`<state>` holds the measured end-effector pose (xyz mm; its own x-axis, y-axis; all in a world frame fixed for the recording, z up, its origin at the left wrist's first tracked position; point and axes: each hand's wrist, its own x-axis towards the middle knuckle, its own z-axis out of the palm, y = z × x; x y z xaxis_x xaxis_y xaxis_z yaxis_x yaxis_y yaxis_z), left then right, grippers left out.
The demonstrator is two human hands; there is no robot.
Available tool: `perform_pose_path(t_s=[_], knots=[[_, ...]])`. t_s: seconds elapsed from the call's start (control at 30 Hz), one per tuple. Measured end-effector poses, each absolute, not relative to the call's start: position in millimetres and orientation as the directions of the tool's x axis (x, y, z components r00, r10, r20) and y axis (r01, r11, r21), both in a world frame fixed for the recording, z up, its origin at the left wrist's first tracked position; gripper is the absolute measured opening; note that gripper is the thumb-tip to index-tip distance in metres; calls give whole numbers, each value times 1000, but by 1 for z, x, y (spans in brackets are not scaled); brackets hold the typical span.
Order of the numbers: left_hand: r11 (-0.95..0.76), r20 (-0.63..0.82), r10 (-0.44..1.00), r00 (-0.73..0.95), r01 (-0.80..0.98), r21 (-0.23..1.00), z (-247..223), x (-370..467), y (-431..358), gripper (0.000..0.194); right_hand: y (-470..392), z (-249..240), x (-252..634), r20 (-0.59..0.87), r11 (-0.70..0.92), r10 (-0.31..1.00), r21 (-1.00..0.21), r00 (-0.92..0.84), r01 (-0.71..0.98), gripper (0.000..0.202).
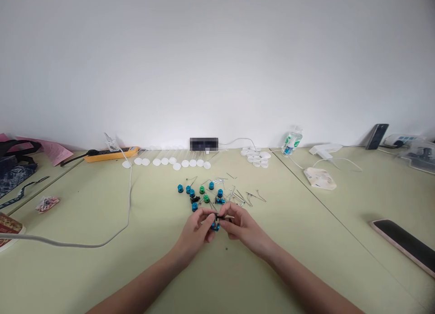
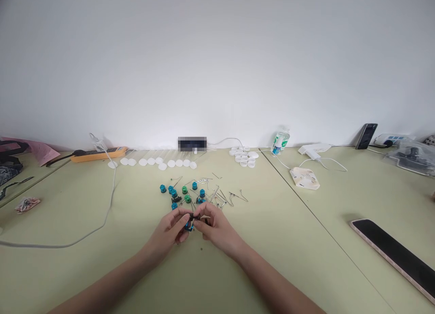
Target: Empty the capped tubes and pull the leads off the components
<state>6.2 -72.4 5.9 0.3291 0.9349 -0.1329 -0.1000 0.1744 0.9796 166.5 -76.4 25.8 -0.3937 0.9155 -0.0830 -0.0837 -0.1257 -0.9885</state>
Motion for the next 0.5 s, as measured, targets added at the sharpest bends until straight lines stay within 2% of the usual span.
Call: perform_pose_path(t_s=[0.13,0.27,0.4,0.5], knots=[[188,-137,926,353,-115,975,5,6,-73,29,-75,23,166,-163,-237,882,-964,-442,-119,30],[198,-148,924,352,-109,974,6,6,-74,31,-74,18,166,-94,-155,927,-977,-363,-143,32],[174,-120,925,359,-122,977,8,6,-75,31,-75,16,166,-190,-268,888,-954,-418,-137,32],[183,-129,926,354,-122,976,8,7,-74,32,-75,18,165,-111,-166,920,-979,-376,-117,32]])
